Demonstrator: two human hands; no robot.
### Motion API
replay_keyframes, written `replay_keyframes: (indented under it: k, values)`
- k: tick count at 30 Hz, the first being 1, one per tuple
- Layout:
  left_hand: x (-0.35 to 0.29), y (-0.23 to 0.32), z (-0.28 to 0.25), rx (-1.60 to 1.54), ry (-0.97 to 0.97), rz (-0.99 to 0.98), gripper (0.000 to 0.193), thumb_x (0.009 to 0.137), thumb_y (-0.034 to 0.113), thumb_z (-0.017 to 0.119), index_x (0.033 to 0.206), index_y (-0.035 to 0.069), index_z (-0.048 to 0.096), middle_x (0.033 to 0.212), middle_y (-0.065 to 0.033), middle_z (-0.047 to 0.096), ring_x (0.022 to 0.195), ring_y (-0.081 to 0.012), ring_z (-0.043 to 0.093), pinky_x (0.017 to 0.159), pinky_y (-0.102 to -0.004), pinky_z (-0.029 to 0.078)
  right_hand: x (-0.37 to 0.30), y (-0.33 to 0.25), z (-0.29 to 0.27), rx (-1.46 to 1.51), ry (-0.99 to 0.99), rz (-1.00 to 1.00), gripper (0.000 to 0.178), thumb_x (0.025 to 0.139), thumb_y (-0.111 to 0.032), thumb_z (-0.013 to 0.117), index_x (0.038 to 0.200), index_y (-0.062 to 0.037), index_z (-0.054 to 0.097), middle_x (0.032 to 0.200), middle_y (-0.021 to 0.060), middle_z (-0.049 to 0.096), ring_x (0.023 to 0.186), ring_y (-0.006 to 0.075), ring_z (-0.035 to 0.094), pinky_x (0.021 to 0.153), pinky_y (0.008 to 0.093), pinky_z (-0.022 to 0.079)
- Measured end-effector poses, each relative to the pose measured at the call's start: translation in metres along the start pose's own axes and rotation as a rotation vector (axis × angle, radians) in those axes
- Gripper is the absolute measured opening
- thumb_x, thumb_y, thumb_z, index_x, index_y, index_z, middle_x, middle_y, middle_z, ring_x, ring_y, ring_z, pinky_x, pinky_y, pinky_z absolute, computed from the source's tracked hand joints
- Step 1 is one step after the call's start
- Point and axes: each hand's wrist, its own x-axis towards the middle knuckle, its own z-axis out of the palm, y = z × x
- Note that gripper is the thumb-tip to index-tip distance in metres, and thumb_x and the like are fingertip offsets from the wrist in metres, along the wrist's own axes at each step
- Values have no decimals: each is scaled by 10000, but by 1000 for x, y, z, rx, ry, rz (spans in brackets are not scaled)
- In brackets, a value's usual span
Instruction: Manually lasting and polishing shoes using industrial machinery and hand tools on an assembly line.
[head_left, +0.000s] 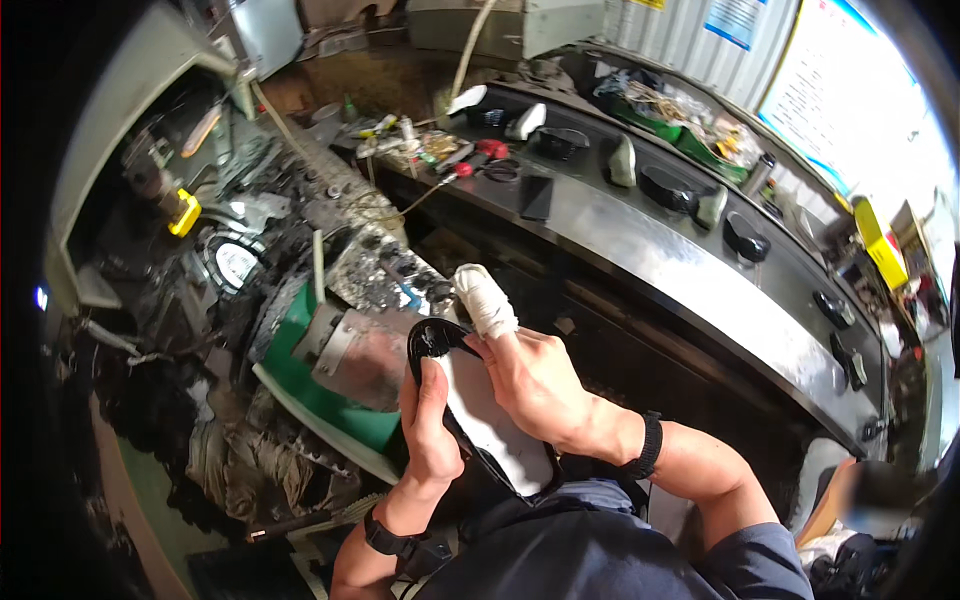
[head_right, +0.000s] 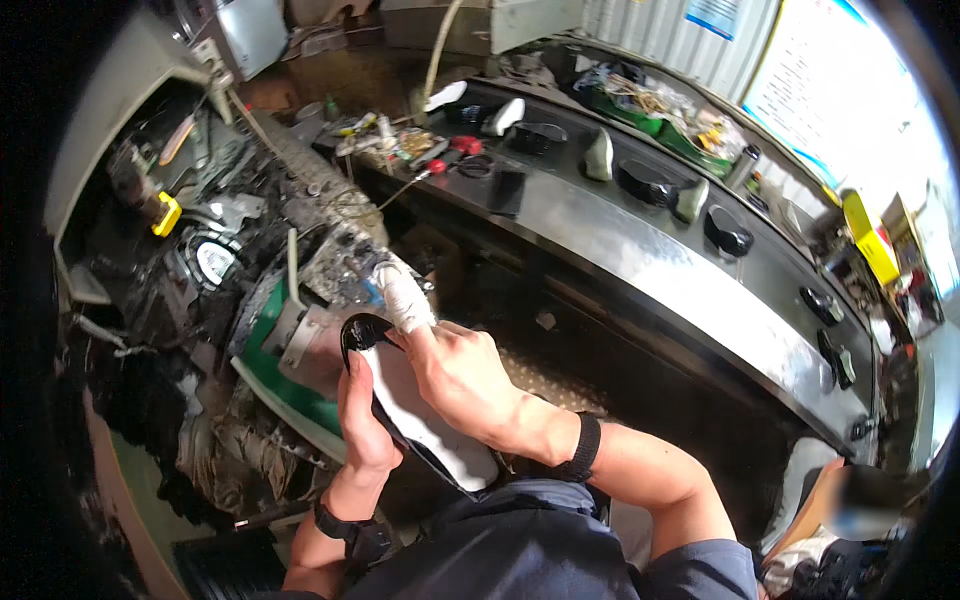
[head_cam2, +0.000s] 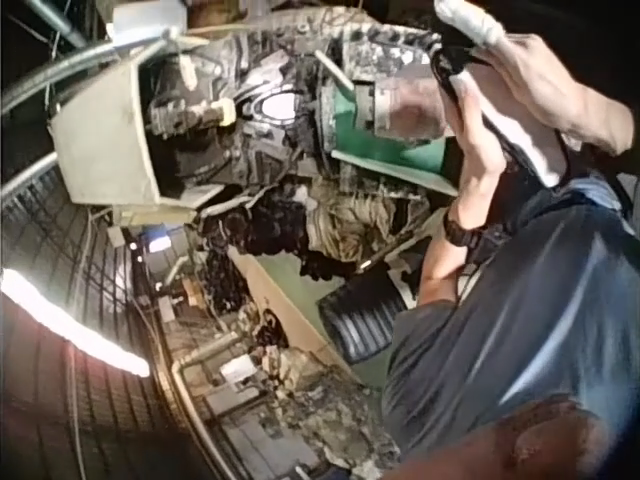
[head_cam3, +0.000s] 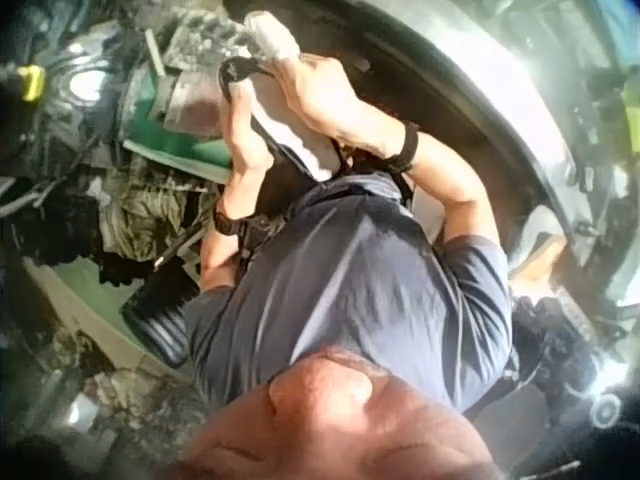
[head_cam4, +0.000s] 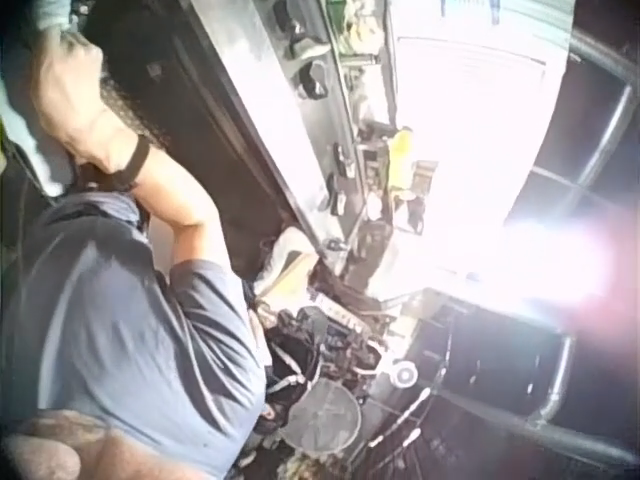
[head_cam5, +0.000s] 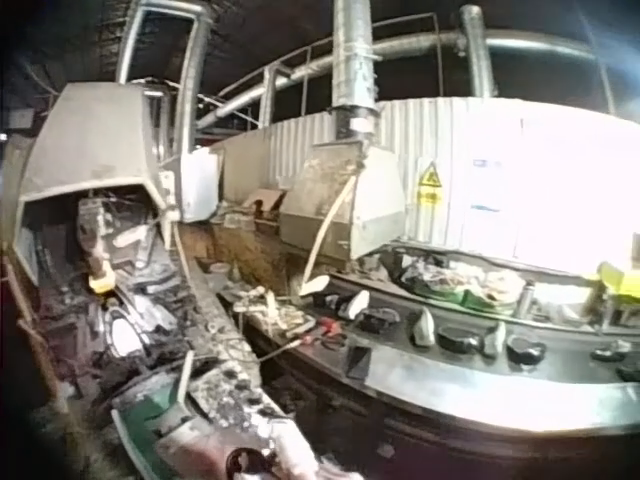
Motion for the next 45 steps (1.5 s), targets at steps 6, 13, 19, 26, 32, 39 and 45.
replay_keyframes:
  k: [6, 13, 19, 26, 32, 39, 45]
  values:
    - [34, -35, 41, -47, -106, -152, 703, 1054, 625, 283, 1368, 57, 552, 1330, -79, 580, 1215, -212, 544, 1047, -361, 422, -34, 27, -35, 596, 56, 704, 291, 1071, -260, 512, 1168, 12, 552, 903, 106, 573, 773, 187, 537, 691, 358, 466]
    - [84, -94, 122, 347, -229, 18, 574, 1086, 460, 310, 994, 14, 660, 900, -62, 672, 801, -188, 619, 731, -356, 522, -62, 72, -83, 496, 371, 787, 431, 979, -305, 685, 1225, 34, 584, 1003, 146, 687, 955, 140, 598, 828, 355, 531]
    - [113, -147, 213, 924, -769, -1, 430, 1052, 343, 505, 1229, -38, 598, 1135, -228, 696, 1028, -338, 685, 879, -412, 521, -126, 162, -153, 419, 790, 806, 280, 894, -195, 795, 1075, 0, 709, 964, 29, 714, 888, 94, 626, 783, 290, 535]
    - [218, -225, 203, 671, -776, -133, 241, 992, 97, 644, 1193, -33, 625, 1117, -82, 702, 1047, -131, 657, 925, -276, 520, -211, 293, -381, -81, 1504, 814, 334, 812, -95, 840, 1096, 2, 694, 932, 31, 700, 827, 121, 653, 757, 279, 545]
    - [288, -273, 140, 931, -844, -285, 350, 1023, 196, 616, 1323, 17, 597, 1259, -118, 660, 1151, -204, 601, 1015, -350, 480, -262, 420, -495, -660, 1589, 946, 434, 757, -163, 854, 1082, -16, 607, 778, 17, 637, 670, 124, 564, 646, 302, 496]
    - [278, -266, 143, 1047, -735, -448, 274, 1001, 191, 646, 1173, -21, 657, 1089, -83, 688, 970, -176, 622, 877, -312, 507, -264, 582, -430, 1, 1251, 1483, 1031, 877, -396, 787, 1568, -2, 131, 1324, 245, 595, 1090, 306, 660, 793, 400, 608]
    - [293, -247, 94, 1008, -518, -751, 256, 996, 140, 650, 1173, -44, 646, 1073, -100, 688, 939, -174, 637, 825, -311, 532, -231, 668, -430, 361, 1544, 1335, 1223, 886, -307, 776, 1568, -133, -223, 1533, 264, 321, 1240, 373, 546, 812, 491, 593]
